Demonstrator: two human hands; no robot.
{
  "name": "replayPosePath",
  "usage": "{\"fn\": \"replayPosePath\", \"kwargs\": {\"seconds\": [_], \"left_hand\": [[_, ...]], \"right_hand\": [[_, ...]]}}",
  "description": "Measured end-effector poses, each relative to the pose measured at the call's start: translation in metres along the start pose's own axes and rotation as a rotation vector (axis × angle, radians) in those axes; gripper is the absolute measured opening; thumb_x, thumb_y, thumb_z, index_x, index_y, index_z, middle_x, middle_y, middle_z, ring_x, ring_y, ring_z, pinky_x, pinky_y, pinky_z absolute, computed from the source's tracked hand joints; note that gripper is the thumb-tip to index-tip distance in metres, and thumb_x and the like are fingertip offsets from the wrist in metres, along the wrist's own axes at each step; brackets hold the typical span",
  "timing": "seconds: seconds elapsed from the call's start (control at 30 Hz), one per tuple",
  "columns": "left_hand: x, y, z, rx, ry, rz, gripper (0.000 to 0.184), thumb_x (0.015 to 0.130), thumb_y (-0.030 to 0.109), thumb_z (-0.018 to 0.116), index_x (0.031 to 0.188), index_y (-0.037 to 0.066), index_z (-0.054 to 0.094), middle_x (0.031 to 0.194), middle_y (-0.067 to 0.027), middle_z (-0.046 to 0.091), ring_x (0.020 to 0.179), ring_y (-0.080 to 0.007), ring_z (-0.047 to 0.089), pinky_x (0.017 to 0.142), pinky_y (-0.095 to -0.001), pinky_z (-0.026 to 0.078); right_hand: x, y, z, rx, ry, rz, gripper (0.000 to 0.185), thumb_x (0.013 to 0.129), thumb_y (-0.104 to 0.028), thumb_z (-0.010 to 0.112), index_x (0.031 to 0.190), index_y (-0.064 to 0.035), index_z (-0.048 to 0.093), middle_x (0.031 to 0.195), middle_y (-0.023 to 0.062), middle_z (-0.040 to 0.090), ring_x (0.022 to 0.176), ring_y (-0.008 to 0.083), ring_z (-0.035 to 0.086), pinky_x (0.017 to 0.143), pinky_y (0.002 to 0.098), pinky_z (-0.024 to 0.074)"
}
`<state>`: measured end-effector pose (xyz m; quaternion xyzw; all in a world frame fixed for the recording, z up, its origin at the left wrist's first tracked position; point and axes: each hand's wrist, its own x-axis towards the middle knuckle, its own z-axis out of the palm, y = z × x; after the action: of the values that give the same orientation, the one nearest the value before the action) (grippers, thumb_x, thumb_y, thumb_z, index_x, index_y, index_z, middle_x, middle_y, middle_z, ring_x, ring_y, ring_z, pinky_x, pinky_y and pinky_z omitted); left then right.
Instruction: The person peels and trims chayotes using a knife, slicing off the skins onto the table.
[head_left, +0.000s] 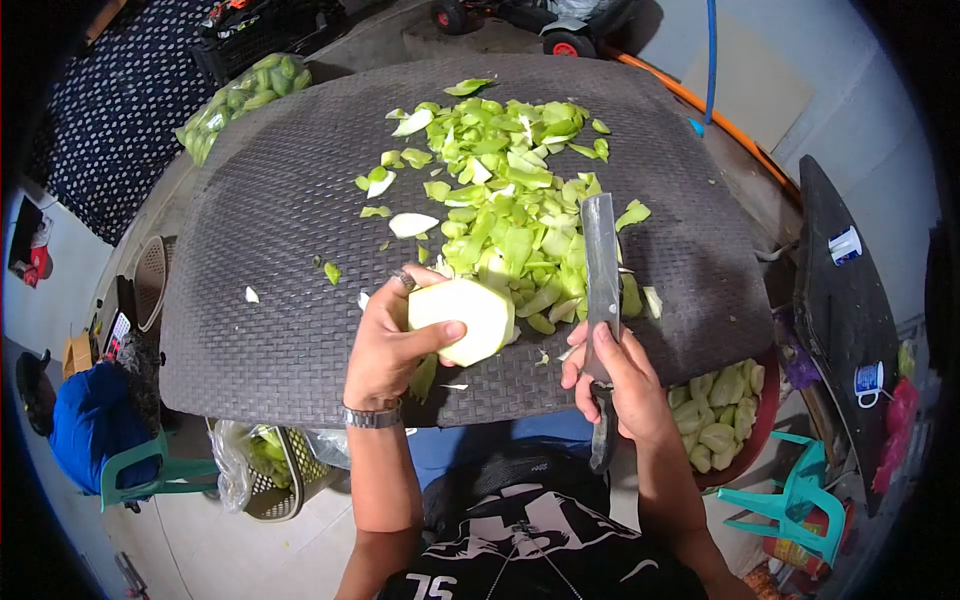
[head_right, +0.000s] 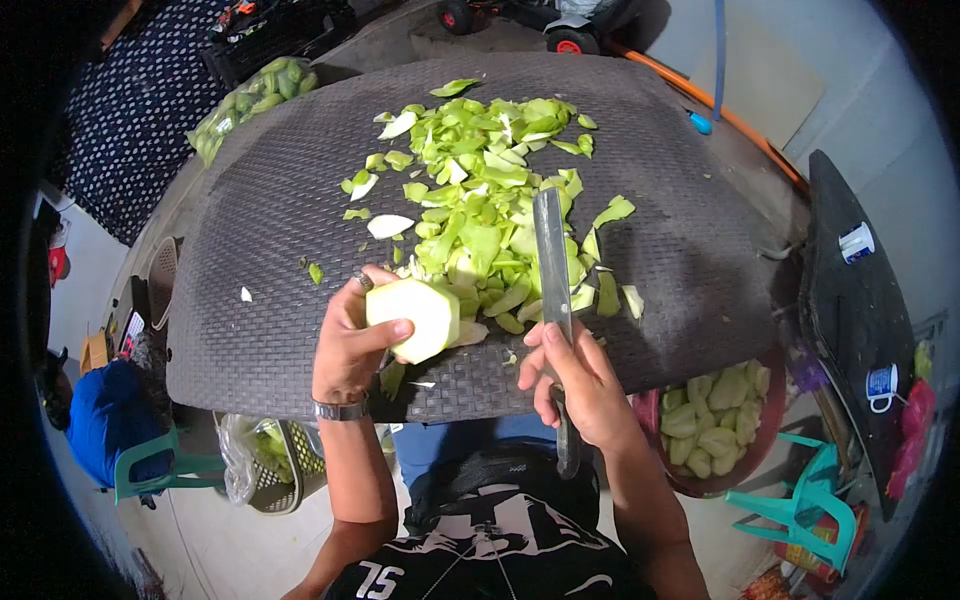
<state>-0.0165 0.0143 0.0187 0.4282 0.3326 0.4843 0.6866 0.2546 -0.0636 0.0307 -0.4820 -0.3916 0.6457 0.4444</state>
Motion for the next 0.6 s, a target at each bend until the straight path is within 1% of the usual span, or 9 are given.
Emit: {"fn": "replayPosePath", "kwargs": {"seconds": [0.13,0.17,0.27,0.3,0.33,0.4,0.5,0.53,0.6], "left_hand": [[0.003,0.000,-0.015,-0.190,-0.013,0.095,0.050,0.076,-0.003,0.084,0.118,0.004,0.058,0.103,-0.0083,0.071,0.086,-0.0184,0.073,0.072,-0.0306,0.064],[0.003,-0.001,-0.012,-0.319,0.079,0.065,0.052,0.075,-0.001,0.084,0.120,0.003,0.059,0.106,-0.0091,0.072,0.087,-0.0207,0.074,0.073,-0.0318,0.064],[0.008,-0.015,-0.005,-0.775,0.275,0.037,0.034,0.090,0.010,0.077,0.121,0.004,0.065,0.108,-0.0083,0.072,0.093,-0.0214,0.072,0.074,-0.0309,0.060],[0.013,-0.023,-0.003,-0.946,0.070,0.050,0.027,0.099,0.020,0.069,0.122,0.006,0.067,0.109,-0.0061,0.073,0.091,-0.0182,0.062,0.068,-0.0273,0.048],[0.015,-0.031,0.002,-0.935,0.119,0.075,0.026,0.098,0.023,0.070,0.120,0.009,0.067,0.109,-0.0057,0.072,0.090,-0.0190,0.060,0.075,-0.0292,0.046],[0.017,-0.038,0.007,-1.071,0.169,0.054,0.026,0.098,0.023,0.068,0.117,0.005,0.066,0.114,-0.0080,0.071,0.094,-0.0234,0.062,0.092,-0.0406,0.051],[0.027,-0.041,0.018,-1.041,0.074,0.178,0.029,0.098,0.022,0.065,0.118,0.001,0.063,0.122,-0.0108,0.069,0.106,-0.0300,0.065,0.112,-0.0552,0.046],[0.026,-0.039,0.017,-1.135,0.134,0.087,0.035,0.099,0.024,0.063,0.119,-0.003,0.060,0.128,-0.0186,0.066,0.122,-0.0379,0.063,0.120,-0.0650,0.037],[0.019,-0.028,0.027,-1.144,0.172,-0.198,0.044,0.099,0.030,0.063,0.124,-0.006,0.057,0.134,-0.0273,0.062,0.130,-0.0430,0.059,0.117,-0.0658,0.039]], "right_hand": [[0.001,0.007,-0.002,-0.005,-0.008,0.014,0.042,0.115,-0.044,0.039,0.121,-0.0046,0.050,0.083,0.0134,0.062,0.047,0.0166,0.054,0.041,0.0273,0.0404],[0.002,0.009,-0.002,-0.011,-0.012,0.013,0.042,0.115,-0.045,0.040,0.121,-0.0047,0.050,0.083,0.0135,0.062,0.047,0.0167,0.054,0.041,0.0276,0.0405],[0.003,0.010,0.000,0.049,-0.024,0.036,0.042,0.115,-0.045,0.040,0.121,-0.0048,0.050,0.082,0.0136,0.062,0.048,0.0171,0.054,0.042,0.0281,0.0410],[0.005,0.011,0.000,0.064,-0.035,0.037,0.042,0.115,-0.045,0.040,0.121,-0.0050,0.050,0.083,0.0136,0.062,0.048,0.0173,0.054,0.042,0.0283,0.0411],[0.007,0.015,-0.001,0.079,-0.046,0.042,0.042,0.114,-0.045,0.040,0.121,-0.0051,0.050,0.083,0.0136,0.062,0.048,0.0175,0.054,0.042,0.0284,0.0412],[0.008,0.014,0.001,0.073,-0.051,0.050,0.042,0.114,-0.046,0.040,0.120,-0.0053,0.050,0.084,0.0139,0.062,0.049,0.0177,0.054,0.042,0.0285,0.0412],[0.004,0.011,0.004,0.048,-0.066,0.080,0.045,0.114,-0.046,0.039,0.126,-0.0046,0.051,0.087,0.0137,0.062,0.051,0.0176,0.057,0.044,0.0279,0.0434],[0.002,0.010,0.006,0.006,-0.051,0.085,0.046,0.114,-0.046,0.039,0.129,-0.0044,0.052,0.088,0.0133,0.062,0.052,0.0173,0.058,0.045,0.0279,0.0447],[0.001,0.005,0.012,-0.084,-0.025,0.086,0.049,0.114,-0.047,0.039,0.134,-0.0040,0.053,0.090,0.0127,0.063,0.054,0.0168,0.061,0.046,0.0277,0.0473]]}}
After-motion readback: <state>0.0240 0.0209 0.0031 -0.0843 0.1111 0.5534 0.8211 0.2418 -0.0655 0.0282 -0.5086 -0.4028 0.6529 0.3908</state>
